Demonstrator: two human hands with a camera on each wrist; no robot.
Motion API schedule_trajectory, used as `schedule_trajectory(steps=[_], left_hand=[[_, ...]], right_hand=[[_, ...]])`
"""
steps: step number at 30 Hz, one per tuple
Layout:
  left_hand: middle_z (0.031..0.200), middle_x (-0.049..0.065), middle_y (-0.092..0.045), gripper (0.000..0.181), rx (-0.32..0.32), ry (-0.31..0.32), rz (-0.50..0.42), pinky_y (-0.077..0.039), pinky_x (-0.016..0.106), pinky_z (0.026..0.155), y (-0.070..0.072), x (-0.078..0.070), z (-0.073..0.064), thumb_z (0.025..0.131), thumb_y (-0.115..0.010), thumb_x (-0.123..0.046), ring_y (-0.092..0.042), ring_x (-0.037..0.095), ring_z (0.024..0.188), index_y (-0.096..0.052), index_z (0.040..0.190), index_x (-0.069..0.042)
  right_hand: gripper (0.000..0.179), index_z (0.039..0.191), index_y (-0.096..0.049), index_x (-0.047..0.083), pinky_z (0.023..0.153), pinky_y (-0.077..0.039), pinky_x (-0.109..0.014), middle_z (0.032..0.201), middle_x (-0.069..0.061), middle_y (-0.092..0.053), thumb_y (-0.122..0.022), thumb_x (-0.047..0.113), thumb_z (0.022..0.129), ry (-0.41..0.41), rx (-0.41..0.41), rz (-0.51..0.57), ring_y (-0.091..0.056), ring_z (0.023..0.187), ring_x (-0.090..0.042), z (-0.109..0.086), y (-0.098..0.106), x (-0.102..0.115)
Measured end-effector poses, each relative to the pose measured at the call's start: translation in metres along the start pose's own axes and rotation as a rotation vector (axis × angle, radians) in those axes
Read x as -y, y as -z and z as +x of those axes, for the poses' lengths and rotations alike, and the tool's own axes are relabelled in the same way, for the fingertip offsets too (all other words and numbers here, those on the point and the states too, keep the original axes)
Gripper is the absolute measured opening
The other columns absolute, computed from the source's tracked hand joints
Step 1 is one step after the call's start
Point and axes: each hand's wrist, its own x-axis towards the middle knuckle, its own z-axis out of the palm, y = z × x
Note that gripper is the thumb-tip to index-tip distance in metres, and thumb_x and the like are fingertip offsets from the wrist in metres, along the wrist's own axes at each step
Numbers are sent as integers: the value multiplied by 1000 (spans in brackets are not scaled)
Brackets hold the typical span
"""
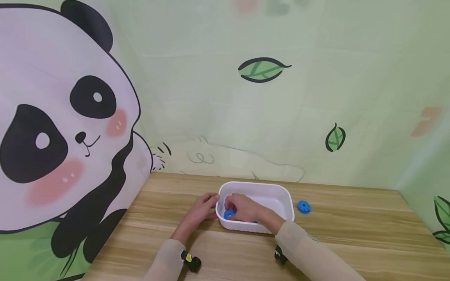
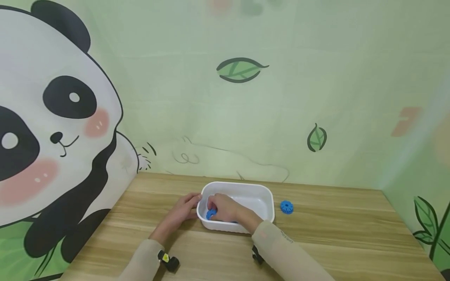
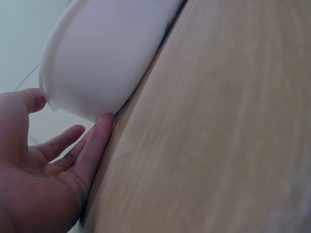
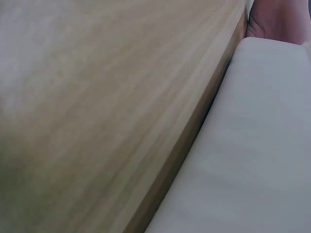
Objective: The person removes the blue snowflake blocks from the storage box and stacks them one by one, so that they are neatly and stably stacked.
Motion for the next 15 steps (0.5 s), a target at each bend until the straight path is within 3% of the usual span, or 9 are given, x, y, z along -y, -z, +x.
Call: schedule_trajectory(steps=[15], left_hand=[[145,22,-59,65,12,7,-4,-62,39,93,1,2,2,107,-58,-51,-61,35,130,-54,149,-1]], right_hand=[[32,111,-72,2,89,-56,-32,100,-5,-71,-87,18,88,-32,2,-37,-61,90,-15,-7,10,0]])
